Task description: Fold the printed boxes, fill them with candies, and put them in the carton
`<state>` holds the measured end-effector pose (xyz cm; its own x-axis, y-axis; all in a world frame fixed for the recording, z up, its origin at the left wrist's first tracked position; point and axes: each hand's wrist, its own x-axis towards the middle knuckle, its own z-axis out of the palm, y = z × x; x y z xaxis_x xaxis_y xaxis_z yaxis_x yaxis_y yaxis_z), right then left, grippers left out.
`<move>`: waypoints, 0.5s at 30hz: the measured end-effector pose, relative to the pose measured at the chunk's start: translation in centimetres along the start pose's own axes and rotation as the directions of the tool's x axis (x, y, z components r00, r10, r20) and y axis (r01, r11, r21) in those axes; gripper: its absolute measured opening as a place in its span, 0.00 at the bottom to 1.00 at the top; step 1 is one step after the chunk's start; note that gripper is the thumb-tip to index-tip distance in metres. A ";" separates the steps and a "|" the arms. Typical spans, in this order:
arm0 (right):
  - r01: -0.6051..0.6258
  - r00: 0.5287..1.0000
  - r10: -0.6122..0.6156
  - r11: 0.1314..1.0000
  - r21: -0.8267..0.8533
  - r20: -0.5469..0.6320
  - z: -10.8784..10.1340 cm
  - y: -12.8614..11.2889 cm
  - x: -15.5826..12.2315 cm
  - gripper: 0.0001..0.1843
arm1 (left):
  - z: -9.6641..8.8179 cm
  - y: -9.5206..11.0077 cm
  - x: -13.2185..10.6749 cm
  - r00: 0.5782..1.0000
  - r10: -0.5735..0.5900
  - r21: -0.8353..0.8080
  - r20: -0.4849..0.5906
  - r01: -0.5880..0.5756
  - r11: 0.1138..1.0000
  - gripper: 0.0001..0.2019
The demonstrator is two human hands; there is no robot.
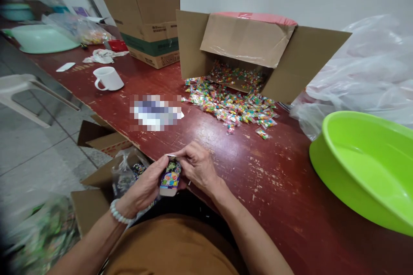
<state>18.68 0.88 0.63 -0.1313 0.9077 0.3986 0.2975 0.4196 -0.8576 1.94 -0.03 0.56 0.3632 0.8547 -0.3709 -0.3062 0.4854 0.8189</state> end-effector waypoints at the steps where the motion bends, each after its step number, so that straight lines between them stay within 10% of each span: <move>1: -0.011 0.999 0.011 1.000 0.012 0.042 0.1 -0.1 -0.1 0.05 | 0.0 -0.1 0.0 0.999 -0.042 -0.016 0.013 0.042 0.999 0.25; 7: -0.474 0.878 0.413 0.820 0.320 0.241 0.3 -0.2 0.4 0.11 | 0.3 -0.5 0.5 0.992 -0.125 0.001 -0.005 0.125 0.992 0.31; 15: -0.555 0.830 0.501 0.689 0.467 0.247 0.4 -0.9 1.4 0.10 | 0.0 -0.4 0.7 0.998 0.046 0.196 0.038 -0.053 0.979 0.34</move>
<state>17.90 1.72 1.84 -0.1934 0.9647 -0.1788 -0.1635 -0.2114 -0.9636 2.32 0.38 -0.04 0.3816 0.8687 -0.3159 -0.1466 0.3943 0.9072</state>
